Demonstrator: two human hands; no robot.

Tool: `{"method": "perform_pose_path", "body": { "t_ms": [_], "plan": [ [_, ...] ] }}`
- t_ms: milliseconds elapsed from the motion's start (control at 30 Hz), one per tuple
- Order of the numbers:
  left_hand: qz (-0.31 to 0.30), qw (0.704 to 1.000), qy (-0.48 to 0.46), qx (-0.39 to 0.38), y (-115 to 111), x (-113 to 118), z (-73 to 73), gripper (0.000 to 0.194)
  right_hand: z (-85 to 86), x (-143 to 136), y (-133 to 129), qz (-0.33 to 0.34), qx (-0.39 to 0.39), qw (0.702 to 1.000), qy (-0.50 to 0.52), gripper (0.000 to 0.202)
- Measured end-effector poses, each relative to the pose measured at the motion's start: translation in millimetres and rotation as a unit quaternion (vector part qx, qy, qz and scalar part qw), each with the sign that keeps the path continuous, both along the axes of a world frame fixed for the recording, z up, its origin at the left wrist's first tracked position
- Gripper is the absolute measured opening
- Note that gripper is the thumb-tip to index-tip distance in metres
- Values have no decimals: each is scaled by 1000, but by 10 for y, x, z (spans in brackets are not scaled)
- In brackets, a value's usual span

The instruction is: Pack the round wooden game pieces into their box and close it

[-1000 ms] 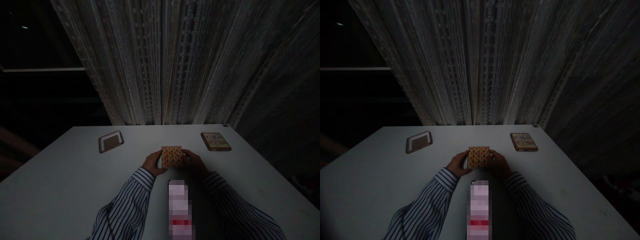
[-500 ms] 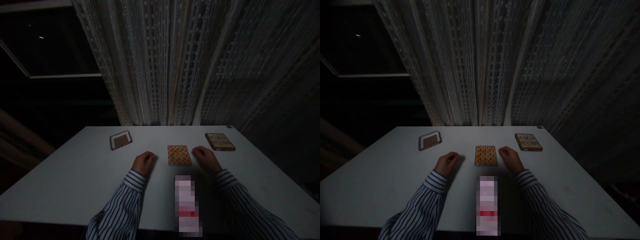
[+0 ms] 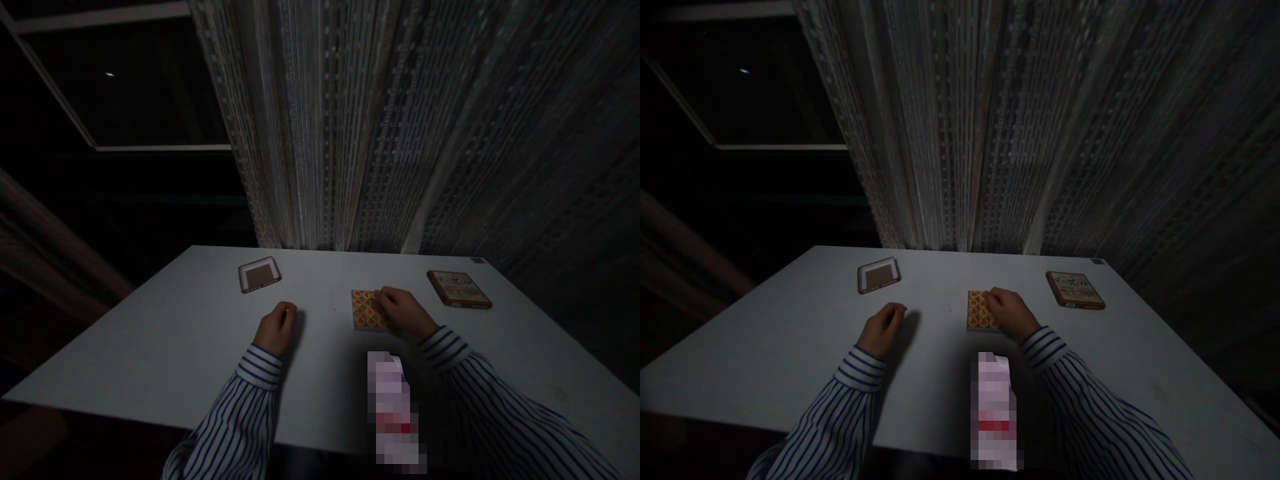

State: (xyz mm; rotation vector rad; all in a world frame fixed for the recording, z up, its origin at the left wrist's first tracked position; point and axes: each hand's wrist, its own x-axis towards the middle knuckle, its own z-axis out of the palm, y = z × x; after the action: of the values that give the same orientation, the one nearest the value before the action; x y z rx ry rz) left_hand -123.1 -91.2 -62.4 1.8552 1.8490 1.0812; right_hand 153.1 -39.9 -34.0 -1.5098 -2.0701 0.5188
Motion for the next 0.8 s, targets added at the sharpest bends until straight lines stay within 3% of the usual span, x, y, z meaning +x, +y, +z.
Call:
{"method": "perform_pose_path", "body": {
  "t_ms": [200,367,800],
  "plan": [
    [17,1000,-10,2,-23,-224,-90,34,36,-376,63,64,2,997,-33,31],
    [28,999,-20,6,-11,-428,-137,34,114,-642,111,77,4,996,-43,27],
    [98,995,5,-24,0,-769,-75,40,97,-960,529,155,-9,984,-86,27]
  ]
}}
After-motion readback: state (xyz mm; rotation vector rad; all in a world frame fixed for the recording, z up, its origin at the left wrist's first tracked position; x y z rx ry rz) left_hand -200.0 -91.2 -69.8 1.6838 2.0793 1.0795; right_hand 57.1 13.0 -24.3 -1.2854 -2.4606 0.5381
